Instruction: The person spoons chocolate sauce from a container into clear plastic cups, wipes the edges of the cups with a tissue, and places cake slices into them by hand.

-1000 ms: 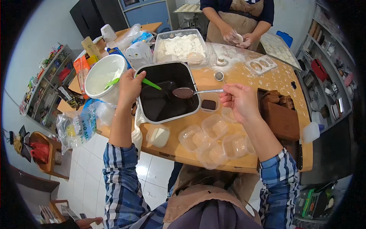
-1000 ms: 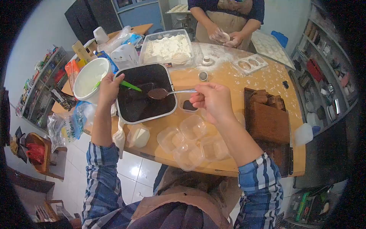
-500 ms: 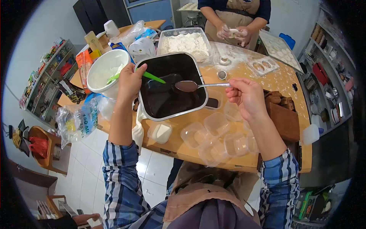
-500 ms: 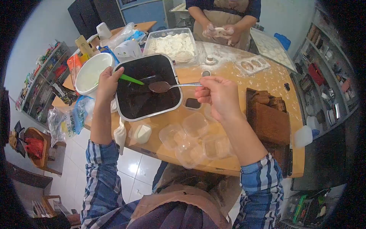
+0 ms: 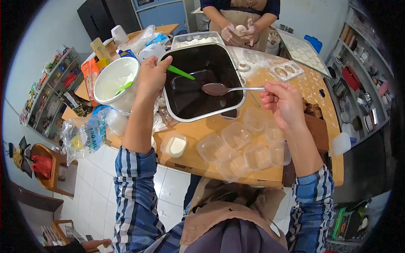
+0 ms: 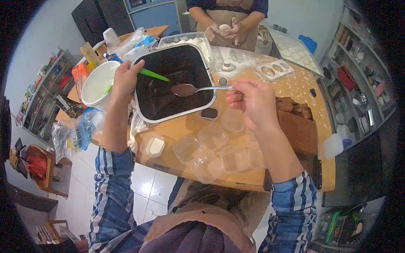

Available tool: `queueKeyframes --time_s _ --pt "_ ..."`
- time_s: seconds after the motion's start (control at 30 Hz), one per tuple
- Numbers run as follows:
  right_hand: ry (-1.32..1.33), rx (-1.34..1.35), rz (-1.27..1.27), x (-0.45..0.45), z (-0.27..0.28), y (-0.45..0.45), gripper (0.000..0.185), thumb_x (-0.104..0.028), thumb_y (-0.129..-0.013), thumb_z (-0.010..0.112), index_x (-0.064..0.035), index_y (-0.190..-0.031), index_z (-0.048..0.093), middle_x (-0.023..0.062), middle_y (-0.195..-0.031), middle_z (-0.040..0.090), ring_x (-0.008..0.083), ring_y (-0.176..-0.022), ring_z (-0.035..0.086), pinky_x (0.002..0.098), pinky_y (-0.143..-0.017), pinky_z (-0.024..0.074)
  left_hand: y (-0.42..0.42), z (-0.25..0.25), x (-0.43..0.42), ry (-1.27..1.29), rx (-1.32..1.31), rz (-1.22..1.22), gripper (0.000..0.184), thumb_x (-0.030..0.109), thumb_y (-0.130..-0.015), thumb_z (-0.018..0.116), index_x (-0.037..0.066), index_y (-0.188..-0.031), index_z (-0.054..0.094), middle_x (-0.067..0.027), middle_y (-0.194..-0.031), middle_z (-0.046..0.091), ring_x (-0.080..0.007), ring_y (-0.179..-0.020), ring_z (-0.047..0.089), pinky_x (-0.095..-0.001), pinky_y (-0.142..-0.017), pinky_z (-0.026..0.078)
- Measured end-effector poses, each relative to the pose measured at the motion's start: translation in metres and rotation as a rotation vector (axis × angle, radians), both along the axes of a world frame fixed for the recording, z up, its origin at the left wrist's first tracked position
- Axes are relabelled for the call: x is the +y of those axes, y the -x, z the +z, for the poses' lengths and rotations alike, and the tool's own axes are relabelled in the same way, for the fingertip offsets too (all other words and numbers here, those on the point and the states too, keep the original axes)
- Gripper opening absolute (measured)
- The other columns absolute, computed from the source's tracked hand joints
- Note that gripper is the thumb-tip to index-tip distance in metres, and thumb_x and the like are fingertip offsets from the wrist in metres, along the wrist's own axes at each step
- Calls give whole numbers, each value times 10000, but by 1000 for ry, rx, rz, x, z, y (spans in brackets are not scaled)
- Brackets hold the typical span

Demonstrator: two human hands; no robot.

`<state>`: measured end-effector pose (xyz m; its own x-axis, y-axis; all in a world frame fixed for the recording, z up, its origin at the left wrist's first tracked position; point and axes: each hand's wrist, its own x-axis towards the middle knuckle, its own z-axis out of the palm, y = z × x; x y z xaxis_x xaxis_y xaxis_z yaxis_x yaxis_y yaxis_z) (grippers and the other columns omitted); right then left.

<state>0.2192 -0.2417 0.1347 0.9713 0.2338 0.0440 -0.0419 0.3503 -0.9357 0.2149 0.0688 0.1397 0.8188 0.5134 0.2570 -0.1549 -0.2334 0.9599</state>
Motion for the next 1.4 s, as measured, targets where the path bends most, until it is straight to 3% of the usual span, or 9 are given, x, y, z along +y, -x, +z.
queueKeyframes --time_s 0.1,0.3,0.7,0.8,0.9,1.0,1.13,1.4 --pt "16 -2 -43 -7 4 2 95 -59 -797 583 23 -846 578 105 -691 612 133 -528 588 218 -466 486 -13 -6 2 -72 -33 -34 231 204 -811 642 4 -751 544 3 -632 499 -80 -552 410 -257 -499 344" --pt "15 -21 -71 -27 5 1 98 -63 -796 585 22 -843 570 104 -688 612 132 -526 588 218 -472 484 -22 -6 -19 72 -56 -122 234 207 -800 652 -2 -756 556 2 -633 495 -80 -567 399 -261 -499 333" --pt "19 -48 -153 -57 11 0 99 -57 -792 579 32 -836 577 108 -683 610 128 -540 585 211 -483 480 -46 -9 -35 -112 -58 -97 265 215 -787 660 -34 -792 570 -40 -700 564 -95 -608 459 -268 -533 371" --pt "28 -51 -172 -65 14 -1 101 -54 -795 572 36 -841 577 108 -683 609 127 -544 582 211 -488 480 -54 -13 -39 -17 -175 -118 273 215 -780 668 -38 -788 565 -43 -695 561 -98 -607 457 -265 -530 367" --pt "9 -59 -190 -74 14 -4 101 -54 -795 571 36 -840 576 108 -685 608 128 -540 581 212 -485 480 -57 -8 -37 -85 -59 -57 263 205 -776 673 -30 -775 555 -40 -677 543 -102 -601 448 -273 -520 358" --pt "22 -67 -231 -83 13 -5 102 -56 -796 572 36 -841 574 107 -683 608 128 -543 583 211 -485 480 -53 -3 -46 46 -143 -50 262 204 -773 680 -18 -767 540 -28 -650 512 -98 -589 433 -283 -507 345" --pt "27 -38 -247 -96 7 -7 111 -59 -798 570 37 -851 576 107 -682 605 128 -541 581 211 -480 479 -67 -12 -15 -41 -89 9 223 188 -786 670 3 -786 545 -21 -654 507 -90 -578 427 -276 -496 335" --pt "110 49 -272 -100 -23 3 116 -64 -801 578 36 -860 578 96 -686 599 122 -534 578 209 -465 474 -40 -3 -5 122 -162 -8 175 134 -811 636 -17 -830 551 -43 -732 571 -100 -622 497 -254 -555 413"
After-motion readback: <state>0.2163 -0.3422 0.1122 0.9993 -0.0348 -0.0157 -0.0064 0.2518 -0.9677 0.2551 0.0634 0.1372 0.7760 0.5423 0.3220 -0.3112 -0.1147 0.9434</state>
